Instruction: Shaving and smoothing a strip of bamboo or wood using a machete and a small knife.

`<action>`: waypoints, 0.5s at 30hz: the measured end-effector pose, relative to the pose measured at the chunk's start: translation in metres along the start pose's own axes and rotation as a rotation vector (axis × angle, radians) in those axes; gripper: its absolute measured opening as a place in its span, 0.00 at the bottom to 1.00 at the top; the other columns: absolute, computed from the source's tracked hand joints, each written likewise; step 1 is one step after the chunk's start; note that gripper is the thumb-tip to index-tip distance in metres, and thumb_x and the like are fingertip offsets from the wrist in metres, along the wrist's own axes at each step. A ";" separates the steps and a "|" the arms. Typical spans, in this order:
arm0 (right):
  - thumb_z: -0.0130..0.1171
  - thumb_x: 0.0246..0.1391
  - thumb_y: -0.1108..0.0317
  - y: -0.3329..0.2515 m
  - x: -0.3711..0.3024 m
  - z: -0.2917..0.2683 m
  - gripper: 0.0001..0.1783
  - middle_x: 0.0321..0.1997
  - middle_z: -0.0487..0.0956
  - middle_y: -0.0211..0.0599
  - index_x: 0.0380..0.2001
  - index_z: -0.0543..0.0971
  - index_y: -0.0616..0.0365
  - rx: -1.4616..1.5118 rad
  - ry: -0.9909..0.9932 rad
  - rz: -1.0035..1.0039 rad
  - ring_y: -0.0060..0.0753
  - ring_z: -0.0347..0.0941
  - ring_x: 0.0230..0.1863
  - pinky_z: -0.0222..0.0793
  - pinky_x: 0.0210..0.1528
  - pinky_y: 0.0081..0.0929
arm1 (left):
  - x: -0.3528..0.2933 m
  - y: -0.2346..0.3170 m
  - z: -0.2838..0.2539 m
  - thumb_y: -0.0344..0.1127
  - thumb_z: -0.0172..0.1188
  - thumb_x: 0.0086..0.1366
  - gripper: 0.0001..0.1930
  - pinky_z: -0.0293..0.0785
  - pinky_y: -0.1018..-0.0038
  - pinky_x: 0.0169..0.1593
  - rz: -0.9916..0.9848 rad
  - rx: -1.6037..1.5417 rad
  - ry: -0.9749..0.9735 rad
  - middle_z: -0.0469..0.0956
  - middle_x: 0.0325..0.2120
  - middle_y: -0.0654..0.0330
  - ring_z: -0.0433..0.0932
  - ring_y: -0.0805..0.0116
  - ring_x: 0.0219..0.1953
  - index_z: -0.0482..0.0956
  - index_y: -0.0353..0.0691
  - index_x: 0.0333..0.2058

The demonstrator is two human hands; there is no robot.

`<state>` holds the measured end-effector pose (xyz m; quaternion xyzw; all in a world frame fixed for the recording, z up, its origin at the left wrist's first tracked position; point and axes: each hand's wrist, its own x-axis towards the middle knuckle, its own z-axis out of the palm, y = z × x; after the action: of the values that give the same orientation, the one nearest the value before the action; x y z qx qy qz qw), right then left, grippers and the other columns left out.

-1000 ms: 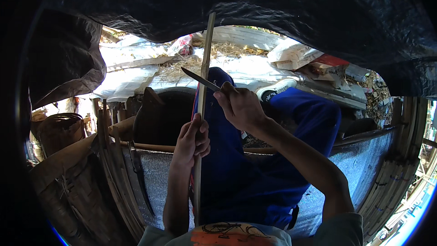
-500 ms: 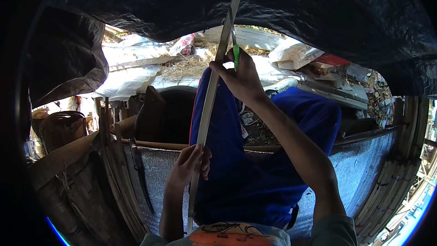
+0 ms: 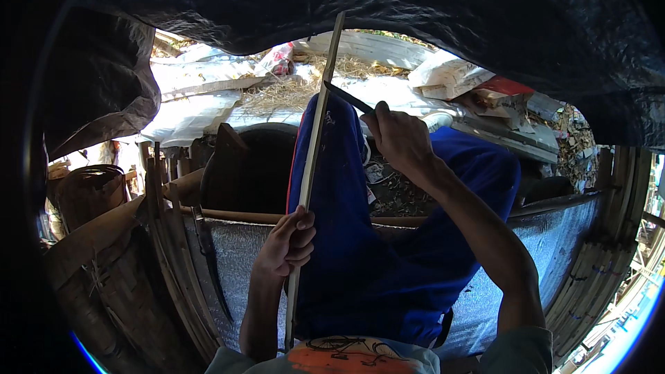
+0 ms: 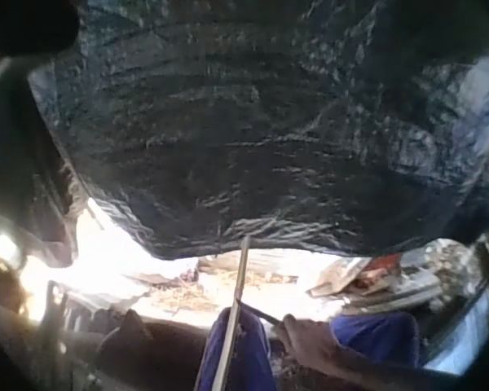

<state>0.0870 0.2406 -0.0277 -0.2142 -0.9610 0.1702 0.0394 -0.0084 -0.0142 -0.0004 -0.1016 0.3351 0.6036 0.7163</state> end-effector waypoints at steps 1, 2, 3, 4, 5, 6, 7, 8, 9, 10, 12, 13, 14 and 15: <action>0.46 0.63 0.57 0.007 0.007 -0.005 0.16 0.13 0.72 0.38 0.30 0.68 0.60 -0.010 0.051 0.041 0.39 0.73 0.13 0.66 0.13 0.33 | 0.001 0.003 -0.002 0.50 0.35 0.73 0.19 0.41 0.87 0.08 -0.001 0.006 -0.006 0.51 0.09 0.77 0.45 0.89 0.07 0.63 0.49 0.26; 0.47 0.63 0.57 -0.001 0.003 -0.008 0.16 0.14 0.72 0.38 0.30 0.68 0.60 0.080 0.035 0.057 0.40 0.73 0.15 0.66 0.14 0.34 | 0.003 0.004 -0.006 0.50 0.34 0.73 0.19 0.40 0.87 0.08 0.027 -0.029 -0.038 0.51 0.10 0.77 0.45 0.89 0.07 0.63 0.49 0.26; 0.47 0.62 0.57 -0.010 -0.005 -0.006 0.16 0.15 0.72 0.37 0.30 0.67 0.60 0.183 0.114 -0.079 0.39 0.74 0.17 0.66 0.14 0.34 | 0.000 0.002 -0.008 0.50 0.33 0.73 0.19 0.39 0.87 0.07 0.055 -0.069 -0.061 0.51 0.10 0.77 0.44 0.89 0.07 0.63 0.49 0.26; 0.48 0.62 0.57 -0.025 -0.019 -0.009 0.16 0.15 0.73 0.37 0.30 0.67 0.61 0.271 -0.027 -0.150 0.39 0.74 0.18 0.66 0.14 0.33 | 0.000 0.002 -0.009 0.49 0.31 0.73 0.19 0.38 0.87 0.07 0.025 -0.171 -0.050 0.49 0.10 0.76 0.44 0.89 0.07 0.62 0.49 0.26; 0.49 0.61 0.56 -0.035 -0.026 -0.013 0.17 0.16 0.73 0.37 0.30 0.67 0.61 0.347 -0.158 -0.225 0.39 0.74 0.18 0.66 0.14 0.33 | 0.003 0.001 -0.012 0.49 0.31 0.73 0.19 0.38 0.87 0.07 0.040 -0.170 -0.051 0.49 0.10 0.76 0.44 0.89 0.07 0.62 0.49 0.26; 0.49 0.61 0.56 -0.038 -0.032 -0.010 0.17 0.16 0.73 0.37 0.30 0.67 0.61 0.340 -0.154 -0.226 0.39 0.74 0.18 0.66 0.14 0.33 | 0.006 -0.002 -0.014 0.49 0.31 0.73 0.19 0.38 0.87 0.08 -0.021 -0.307 -0.153 0.50 0.10 0.76 0.44 0.88 0.07 0.62 0.49 0.26; 0.49 0.61 0.56 -0.038 -0.037 -0.005 0.17 0.15 0.72 0.37 0.30 0.67 0.61 0.318 -0.170 -0.313 0.39 0.74 0.18 0.66 0.15 0.33 | 0.009 -0.004 -0.015 0.50 0.31 0.73 0.19 0.38 0.87 0.08 -0.084 -0.444 -0.255 0.50 0.10 0.76 0.45 0.88 0.07 0.62 0.50 0.26; 0.50 0.61 0.56 -0.037 -0.042 -0.002 0.17 0.15 0.72 0.37 0.30 0.68 0.61 0.299 -0.188 -0.391 0.40 0.73 0.17 0.67 0.15 0.33 | 0.011 -0.005 -0.011 0.50 0.31 0.73 0.19 0.38 0.87 0.08 -0.091 -0.442 -0.259 0.50 0.10 0.76 0.45 0.88 0.07 0.62 0.50 0.26; 0.50 0.61 0.56 -0.031 -0.033 0.000 0.17 0.15 0.72 0.37 0.30 0.68 0.61 0.304 -0.189 -0.389 0.40 0.73 0.17 0.67 0.15 0.33 | 0.008 -0.007 -0.006 0.50 0.31 0.73 0.19 0.38 0.87 0.08 -0.097 -0.508 -0.317 0.50 0.10 0.76 0.44 0.88 0.07 0.61 0.49 0.26; 0.49 0.61 0.56 -0.018 -0.009 0.001 0.17 0.14 0.72 0.37 0.31 0.68 0.60 0.196 -0.090 -0.221 0.40 0.73 0.17 0.67 0.16 0.33 | 0.005 -0.009 -0.003 0.50 0.30 0.73 0.19 0.37 0.88 0.08 -0.102 -0.573 -0.376 0.50 0.10 0.76 0.44 0.87 0.07 0.61 0.49 0.25; 0.48 0.62 0.56 0.000 0.026 -0.014 0.16 0.13 0.71 0.38 0.31 0.68 0.60 0.089 0.033 -0.017 0.41 0.73 0.16 0.66 0.16 0.35 | -0.002 -0.017 -0.003 0.50 0.30 0.73 0.19 0.37 0.88 0.08 -0.125 -0.590 -0.428 0.50 0.10 0.76 0.44 0.87 0.07 0.61 0.49 0.25; 0.47 0.63 0.57 0.001 0.038 -0.028 0.15 0.12 0.71 0.38 0.31 0.69 0.60 0.095 0.063 0.019 0.41 0.73 0.16 0.66 0.16 0.36 | -0.001 -0.015 -0.005 0.50 0.30 0.73 0.19 0.37 0.87 0.08 -0.144 -0.601 -0.483 0.49 0.10 0.76 0.43 0.87 0.07 0.61 0.49 0.26; 0.45 0.63 0.57 -0.009 0.038 -0.028 0.15 0.13 0.71 0.38 0.31 0.68 0.59 0.191 0.059 0.003 0.41 0.72 0.16 0.65 0.17 0.36 | 0.000 -0.009 -0.009 0.50 0.30 0.73 0.19 0.37 0.87 0.08 -0.129 -0.597 -0.477 0.49 0.10 0.76 0.43 0.87 0.07 0.61 0.49 0.26; 0.45 0.64 0.58 -0.018 0.029 -0.028 0.15 0.13 0.71 0.39 0.31 0.68 0.59 0.292 0.103 -0.086 0.42 0.71 0.15 0.65 0.17 0.36 | -0.002 -0.004 -0.008 0.50 0.30 0.73 0.19 0.38 0.88 0.08 -0.065 -0.523 -0.450 0.49 0.10 0.76 0.44 0.87 0.07 0.61 0.49 0.26</action>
<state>0.0574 0.2465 0.0051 -0.1731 -0.9310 0.2952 0.1269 -0.0079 -0.0214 -0.0062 -0.1568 -0.0008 0.6531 0.7409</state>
